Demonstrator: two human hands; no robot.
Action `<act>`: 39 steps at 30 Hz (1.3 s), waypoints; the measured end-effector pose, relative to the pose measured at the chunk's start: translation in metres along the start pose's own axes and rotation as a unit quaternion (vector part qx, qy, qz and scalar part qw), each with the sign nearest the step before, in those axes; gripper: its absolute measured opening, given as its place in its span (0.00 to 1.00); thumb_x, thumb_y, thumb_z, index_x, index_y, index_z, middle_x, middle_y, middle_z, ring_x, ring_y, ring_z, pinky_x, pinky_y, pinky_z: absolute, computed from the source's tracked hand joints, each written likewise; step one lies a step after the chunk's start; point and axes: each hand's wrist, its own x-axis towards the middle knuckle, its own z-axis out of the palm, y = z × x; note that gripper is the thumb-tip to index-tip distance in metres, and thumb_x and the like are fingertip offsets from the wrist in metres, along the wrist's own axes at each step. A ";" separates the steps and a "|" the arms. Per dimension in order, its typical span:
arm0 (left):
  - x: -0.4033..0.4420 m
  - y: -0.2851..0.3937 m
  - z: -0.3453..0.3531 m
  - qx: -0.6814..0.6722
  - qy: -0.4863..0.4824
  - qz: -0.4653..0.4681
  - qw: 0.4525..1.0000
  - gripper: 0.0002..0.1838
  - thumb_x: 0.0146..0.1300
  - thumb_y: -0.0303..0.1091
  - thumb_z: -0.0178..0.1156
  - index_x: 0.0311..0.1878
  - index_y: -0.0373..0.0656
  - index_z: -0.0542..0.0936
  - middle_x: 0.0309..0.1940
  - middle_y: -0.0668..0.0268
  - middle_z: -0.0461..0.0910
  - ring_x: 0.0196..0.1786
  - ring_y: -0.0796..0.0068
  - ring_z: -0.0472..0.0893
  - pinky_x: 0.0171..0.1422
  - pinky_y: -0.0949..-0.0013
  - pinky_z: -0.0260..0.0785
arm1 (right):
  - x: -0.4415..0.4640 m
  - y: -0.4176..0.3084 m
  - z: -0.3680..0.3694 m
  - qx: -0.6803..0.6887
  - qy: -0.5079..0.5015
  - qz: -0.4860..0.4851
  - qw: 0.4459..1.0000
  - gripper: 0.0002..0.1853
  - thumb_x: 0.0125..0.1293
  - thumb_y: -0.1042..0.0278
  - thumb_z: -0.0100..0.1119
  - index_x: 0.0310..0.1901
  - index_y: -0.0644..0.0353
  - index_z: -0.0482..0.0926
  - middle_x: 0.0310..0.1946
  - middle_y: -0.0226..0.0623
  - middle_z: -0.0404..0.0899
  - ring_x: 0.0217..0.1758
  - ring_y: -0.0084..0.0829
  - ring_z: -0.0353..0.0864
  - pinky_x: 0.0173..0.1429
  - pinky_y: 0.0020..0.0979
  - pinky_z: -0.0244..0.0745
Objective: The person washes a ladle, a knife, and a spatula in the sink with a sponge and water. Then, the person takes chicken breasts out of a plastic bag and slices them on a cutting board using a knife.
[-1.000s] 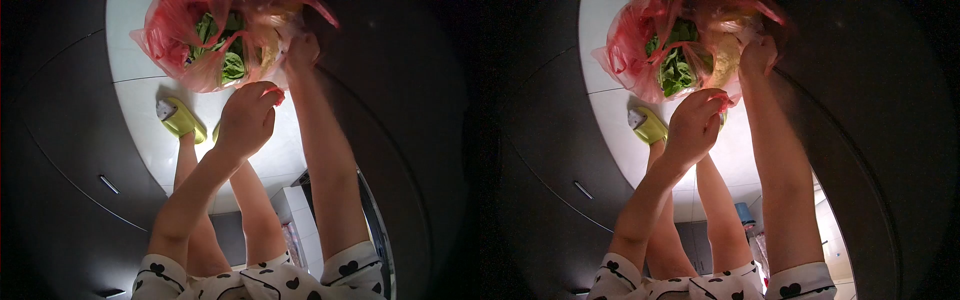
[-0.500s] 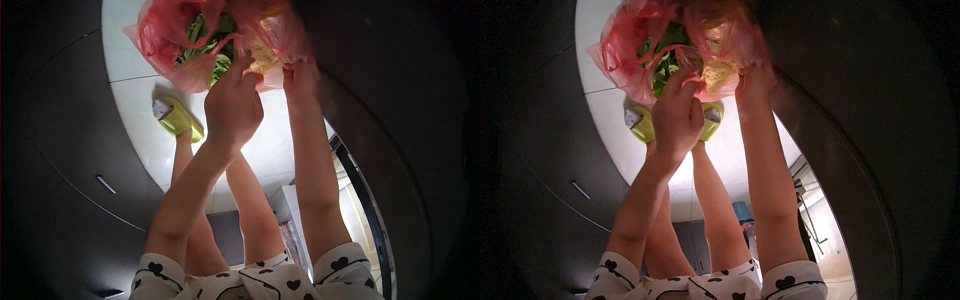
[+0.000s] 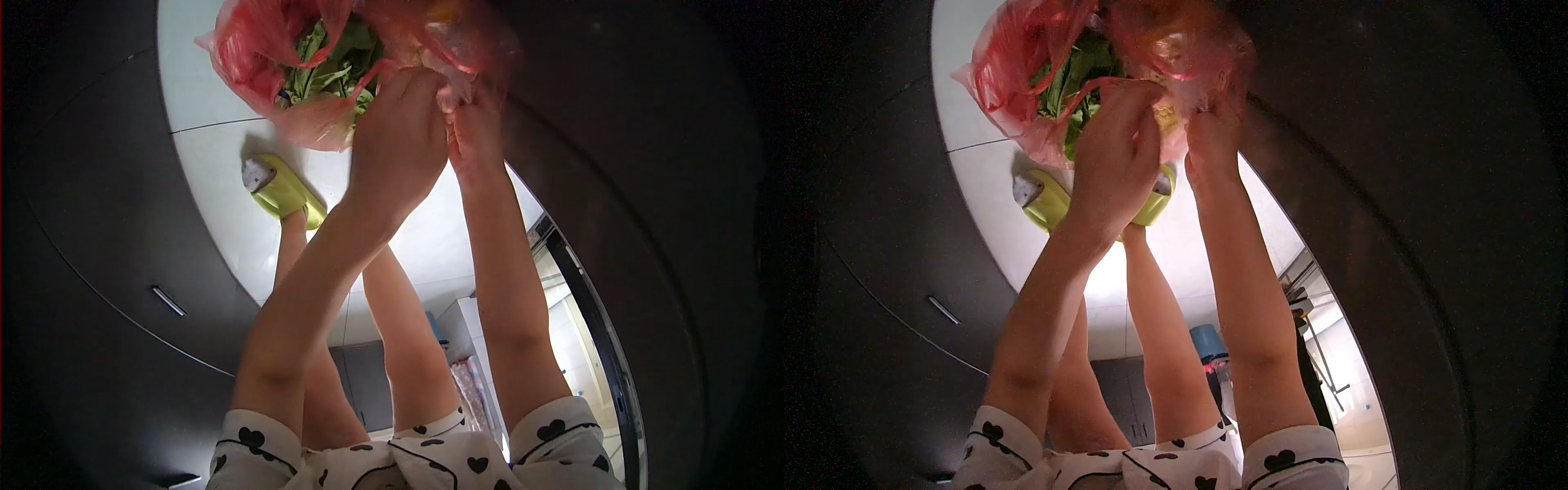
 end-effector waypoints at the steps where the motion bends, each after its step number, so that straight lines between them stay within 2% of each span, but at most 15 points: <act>1: 0.004 -0.001 0.007 -0.030 -0.031 -0.017 0.999 0.14 0.58 0.28 0.49 0.48 0.36 0.72 0.41 0.49 0.75 0.46 0.50 0.75 0.49 0.59 0.67 | 0.001 0.002 -0.001 0.018 -0.012 0.001 1.000 0.25 0.60 0.82 0.42 0.62 0.61 0.59 0.53 0.38 0.65 0.53 0.26 0.65 0.57 0.25 0.63; 2: 0.009 -0.008 0.016 -0.027 -0.057 -0.064 0.996 0.20 0.59 0.37 0.52 0.52 0.35 0.71 0.43 0.46 0.75 0.48 0.48 0.75 0.51 0.59 0.67 | -0.001 0.005 -0.002 -0.014 -0.027 -0.029 0.999 0.21 0.59 0.81 0.43 0.56 0.62 0.64 0.50 0.37 0.67 0.49 0.24 0.66 0.52 0.24 0.63; 5: 0.028 -0.025 0.037 0.003 -0.109 -0.150 0.983 0.27 0.56 0.42 0.56 0.55 0.37 0.67 0.47 0.47 0.73 0.51 0.47 0.73 0.55 0.58 0.67 | -0.013 0.011 0.005 -0.108 -0.012 -0.123 0.986 0.12 0.56 0.81 0.46 0.42 0.64 0.73 0.39 0.35 0.72 0.40 0.21 0.67 0.43 0.22 0.64; 7: 0.031 -0.054 0.060 0.014 -0.081 -0.119 0.990 0.30 0.53 0.44 0.58 0.58 0.39 0.65 0.48 0.47 0.73 0.51 0.46 0.73 0.55 0.57 0.67 | -0.024 0.012 0.004 -0.241 0.010 -0.146 0.959 0.06 0.55 0.80 0.48 0.32 0.65 0.76 0.30 0.33 0.75 0.35 0.21 0.68 0.37 0.23 0.64; 9: 0.033 -0.070 0.067 0.004 -0.053 -0.075 0.996 0.31 0.52 0.43 0.58 0.58 0.40 0.65 0.49 0.47 0.73 0.52 0.46 0.73 0.54 0.56 0.67 | -0.032 0.021 0.008 -0.150 0.005 0.012 0.989 0.05 0.54 0.80 0.47 0.27 0.65 0.75 0.25 0.33 0.73 0.32 0.21 0.68 0.35 0.24 0.63; 12: 0.032 -0.080 0.065 -0.029 -0.064 -0.067 0.995 0.24 0.53 0.38 0.56 0.53 0.39 0.70 0.47 0.46 0.73 0.50 0.47 0.74 0.52 0.56 0.67 | -0.031 0.023 -0.012 -0.317 -0.096 0.038 0.943 0.06 0.52 0.82 0.46 0.27 0.64 0.73 0.25 0.31 0.71 0.32 0.22 0.66 0.38 0.23 0.63; 14: 0.032 -0.060 0.046 -0.029 -0.140 -0.170 0.975 0.16 0.55 0.34 0.55 0.45 0.35 0.75 0.40 0.45 0.77 0.45 0.48 0.76 0.50 0.58 0.67 | -0.032 0.014 -0.015 -0.265 -0.093 0.058 0.958 0.07 0.51 0.83 0.45 0.27 0.63 0.74 0.26 0.30 0.69 0.32 0.22 0.65 0.40 0.22 0.62; 15: 0.029 -0.062 0.047 -0.022 -0.116 -0.156 0.981 0.15 0.55 0.32 0.54 0.45 0.35 0.75 0.39 0.45 0.77 0.45 0.48 0.76 0.49 0.58 0.67 | -0.032 0.008 -0.013 -0.238 -0.091 0.066 0.965 0.08 0.50 0.84 0.44 0.27 0.63 0.74 0.26 0.29 0.69 0.33 0.22 0.65 0.42 0.21 0.62; 19: 0.015 -0.068 0.049 0.026 -0.030 -0.078 0.996 0.13 0.56 0.27 0.50 0.44 0.38 0.76 0.37 0.48 0.77 0.45 0.46 0.75 0.48 0.57 0.67 | -0.025 0.017 -0.012 -0.202 0.102 -0.062 0.972 0.15 0.50 0.85 0.41 0.40 0.64 0.71 0.36 0.34 0.72 0.39 0.25 0.69 0.50 0.25 0.64; 20: 0.011 -0.068 0.048 0.045 -0.013 -0.054 0.997 0.13 0.56 0.26 0.49 0.45 0.39 0.76 0.37 0.48 0.77 0.46 0.45 0.75 0.48 0.57 0.67 | -0.020 0.017 -0.017 -0.177 0.059 -0.036 0.982 0.14 0.57 0.78 0.43 0.46 0.62 0.68 0.41 0.35 0.71 0.44 0.27 0.70 0.52 0.28 0.65; 23: -0.001 -0.048 0.035 -0.026 -0.023 -0.084 0.996 0.15 0.54 0.24 0.49 0.46 0.40 0.76 0.39 0.49 0.76 0.46 0.47 0.74 0.48 0.58 0.67 | -0.020 -0.008 0.006 0.031 0.034 0.130 0.990 0.13 0.65 0.66 0.45 0.49 0.60 0.69 0.42 0.34 0.71 0.46 0.26 0.70 0.51 0.28 0.66; 24: -0.002 -0.044 0.032 0.019 -0.016 0.002 1.000 0.17 0.53 0.22 0.49 0.48 0.41 0.75 0.39 0.51 0.75 0.43 0.48 0.74 0.46 0.58 0.67 | -0.015 -0.005 0.007 0.012 0.015 0.123 0.992 0.17 0.69 0.56 0.43 0.51 0.58 0.69 0.44 0.33 0.72 0.47 0.26 0.71 0.51 0.28 0.68; 28: -0.024 -0.028 0.028 -0.009 -0.033 -0.005 0.999 0.13 0.53 0.22 0.51 0.43 0.38 0.74 0.33 0.53 0.70 0.37 0.50 0.74 0.42 0.56 0.66 | -0.015 -0.006 0.014 0.160 -0.038 0.123 0.979 0.19 0.69 0.56 0.42 0.55 0.57 0.66 0.51 0.34 0.71 0.54 0.28 0.70 0.56 0.29 0.68; 32: -0.039 -0.009 0.019 -0.037 -0.022 -0.025 0.999 0.10 0.51 0.21 0.52 0.40 0.37 0.73 0.33 0.53 0.69 0.36 0.50 0.73 0.38 0.58 0.67 | -0.022 -0.015 0.005 0.086 -0.063 0.141 0.984 0.24 0.67 0.52 0.45 0.60 0.56 0.62 0.54 0.33 0.69 0.56 0.29 0.69 0.59 0.32 0.65; 39: -0.054 0.027 -0.013 0.007 -0.052 -0.031 0.998 0.14 0.47 0.20 0.53 0.41 0.36 0.73 0.38 0.53 0.71 0.38 0.48 0.74 0.39 0.56 0.69 | -0.048 -0.024 -0.012 0.168 -0.172 0.224 0.944 0.28 0.68 0.45 0.40 0.63 0.56 0.60 0.59 0.34 0.66 0.62 0.32 0.65 0.65 0.35 0.61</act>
